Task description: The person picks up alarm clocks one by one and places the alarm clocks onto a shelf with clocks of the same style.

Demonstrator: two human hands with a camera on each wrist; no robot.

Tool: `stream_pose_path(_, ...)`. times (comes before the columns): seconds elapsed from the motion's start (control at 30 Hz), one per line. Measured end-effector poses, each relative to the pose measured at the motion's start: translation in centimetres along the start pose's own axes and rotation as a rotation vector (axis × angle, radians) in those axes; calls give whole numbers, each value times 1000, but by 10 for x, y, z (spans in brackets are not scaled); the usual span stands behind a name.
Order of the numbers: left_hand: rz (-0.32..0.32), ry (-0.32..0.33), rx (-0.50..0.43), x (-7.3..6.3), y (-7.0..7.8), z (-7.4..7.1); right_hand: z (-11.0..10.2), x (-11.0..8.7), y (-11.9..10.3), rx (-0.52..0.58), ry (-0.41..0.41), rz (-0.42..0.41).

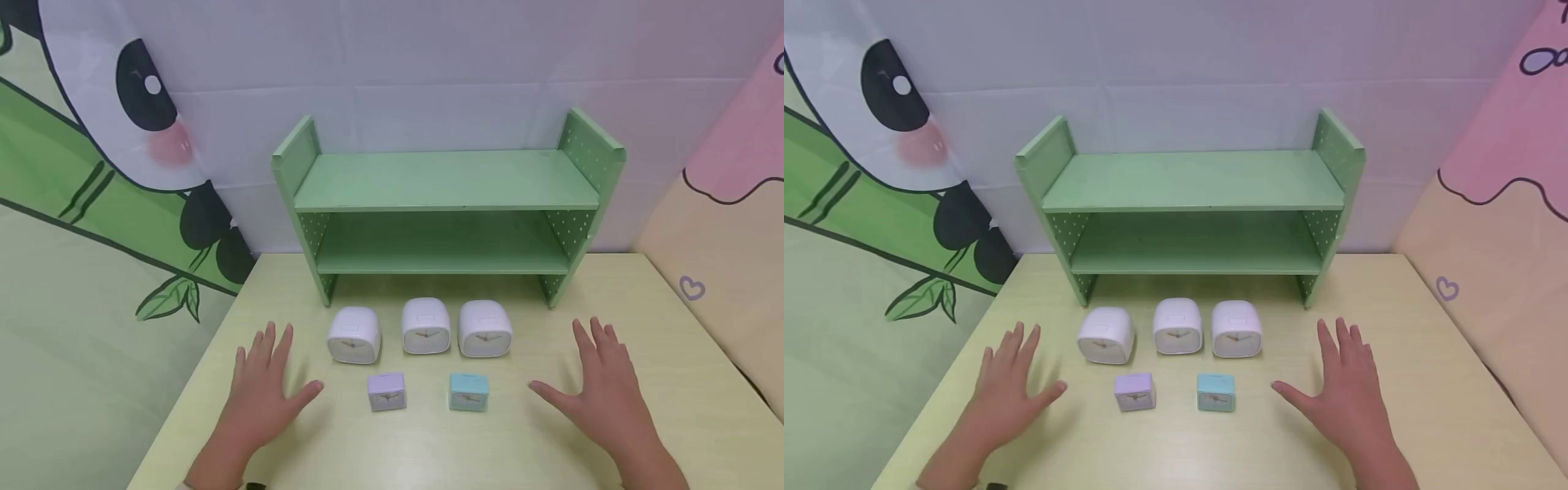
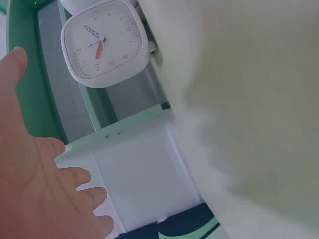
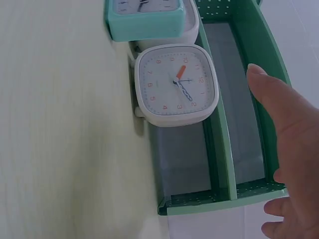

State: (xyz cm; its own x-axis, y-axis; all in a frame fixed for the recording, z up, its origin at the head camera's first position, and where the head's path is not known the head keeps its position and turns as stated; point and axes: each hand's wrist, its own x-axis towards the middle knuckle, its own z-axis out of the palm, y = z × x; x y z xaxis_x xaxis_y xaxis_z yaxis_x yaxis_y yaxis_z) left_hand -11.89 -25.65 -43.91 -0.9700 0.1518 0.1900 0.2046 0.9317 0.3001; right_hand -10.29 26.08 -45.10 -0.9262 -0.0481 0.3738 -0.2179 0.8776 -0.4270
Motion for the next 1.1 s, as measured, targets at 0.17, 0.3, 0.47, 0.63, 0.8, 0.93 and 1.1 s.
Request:
stream_pose_path(0.17, 79, -5, -20, 18, -2, -20, 4, 0, -5, -24, 5, -50)
stream_pose_path(0.3, 119, -20, -31, 37, -3, -37, 9, -2, -12, 32, 11, -38)
stream_pose_path(0.47, 199, 5, 54, 61, -4, -57, 18, -5, -23, 139, -41, 42)
stream_pose_path(0.63, 215, -1, 87, 91, -4, -80, 28, -7, -36, 284, -137, 122)
stream_pose_path(0.8, 161, -39, 78, 121, -5, -104, 41, -2, -48, 479, -229, 195)
stream_pose_path(0.93, 111, -56, -15, 143, 2, -121, 52, 1, -55, 563, -261, 195)
stream_pose_path(1.1, 91, -33, -166, 172, 19, -134, 69, -1, -54, 644, -230, 116)
